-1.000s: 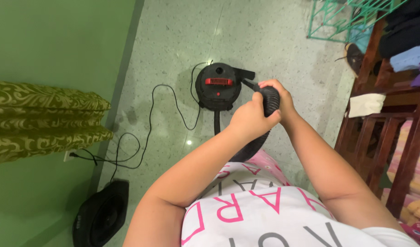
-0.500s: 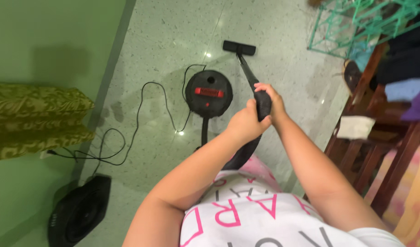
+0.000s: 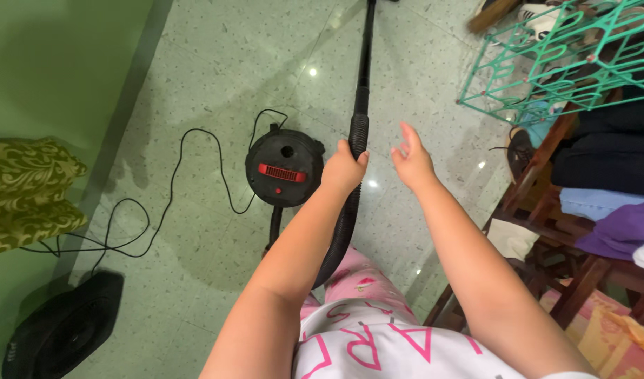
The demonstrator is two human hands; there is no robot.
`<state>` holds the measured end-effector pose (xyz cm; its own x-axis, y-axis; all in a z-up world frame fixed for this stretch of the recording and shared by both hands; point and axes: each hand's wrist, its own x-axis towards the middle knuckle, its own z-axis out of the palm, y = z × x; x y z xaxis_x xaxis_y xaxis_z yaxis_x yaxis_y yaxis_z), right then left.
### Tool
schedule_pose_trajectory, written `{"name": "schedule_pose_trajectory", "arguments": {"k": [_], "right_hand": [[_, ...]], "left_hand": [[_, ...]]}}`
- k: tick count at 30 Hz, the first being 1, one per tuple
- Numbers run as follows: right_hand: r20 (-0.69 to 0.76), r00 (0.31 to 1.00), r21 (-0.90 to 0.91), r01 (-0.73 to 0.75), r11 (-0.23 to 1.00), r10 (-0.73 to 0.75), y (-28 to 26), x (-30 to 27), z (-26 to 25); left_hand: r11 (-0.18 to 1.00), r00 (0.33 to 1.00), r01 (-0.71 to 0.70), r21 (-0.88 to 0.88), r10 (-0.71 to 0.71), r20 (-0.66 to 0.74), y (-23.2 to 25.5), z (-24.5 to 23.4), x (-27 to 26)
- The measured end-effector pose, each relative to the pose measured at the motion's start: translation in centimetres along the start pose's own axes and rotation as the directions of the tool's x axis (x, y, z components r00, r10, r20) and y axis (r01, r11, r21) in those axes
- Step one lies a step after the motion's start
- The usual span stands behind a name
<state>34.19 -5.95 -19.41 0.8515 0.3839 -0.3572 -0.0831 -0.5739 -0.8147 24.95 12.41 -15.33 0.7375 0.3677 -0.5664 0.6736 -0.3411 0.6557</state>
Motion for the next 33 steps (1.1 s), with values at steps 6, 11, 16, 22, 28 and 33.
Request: {"name": "schedule_pose_trajectory", "arguments": {"k": [6, 11, 16, 22, 28, 33], "right_hand": [[0.020, 1.000, -0.068, -0.008, 0.998, 0.010, -2.4, -6.8, -1.5], [-0.026, 0.952, -0.339, 0.279, 0.899, -0.305, -5.7, -12.9, 0.0], [-0.067, 0.905, -0.261, 0.390, 0.883, -0.420, -5.1, -19.2, 3.7], [-0.094, 0.883, -0.140, 0.446, 0.884, -0.461, -8.1, -28.6, 6.1], [-0.101, 0.883, -0.116, 0.447, 0.887, -0.458, -13.7, -33.2, 6.1], [-0.065, 0.883, -0.162, 0.450, 0.878, -0.465, -13.7, -31.3, 5.5]], "left_hand": [[0.987, 0.991, -0.109, 0.115, 0.099, 0.085, 2.2, 1.2, -4.6], [0.973, 0.973, -0.191, 0.129, 0.170, 0.158, 2.2, -1.1, -13.7], [0.948, 0.953, -0.287, 0.137, 0.269, 0.136, -0.4, -4.0, -22.8], [0.931, 0.941, -0.331, 0.151, 0.313, 0.132, -3.2, -6.6, -32.2], [0.905, 0.921, -0.389, 0.170, 0.384, 0.065, -3.3, -8.8, -36.3], [0.912, 0.925, -0.378, 0.157, 0.378, 0.031, -3.3, -8.3, -34.0]]}}
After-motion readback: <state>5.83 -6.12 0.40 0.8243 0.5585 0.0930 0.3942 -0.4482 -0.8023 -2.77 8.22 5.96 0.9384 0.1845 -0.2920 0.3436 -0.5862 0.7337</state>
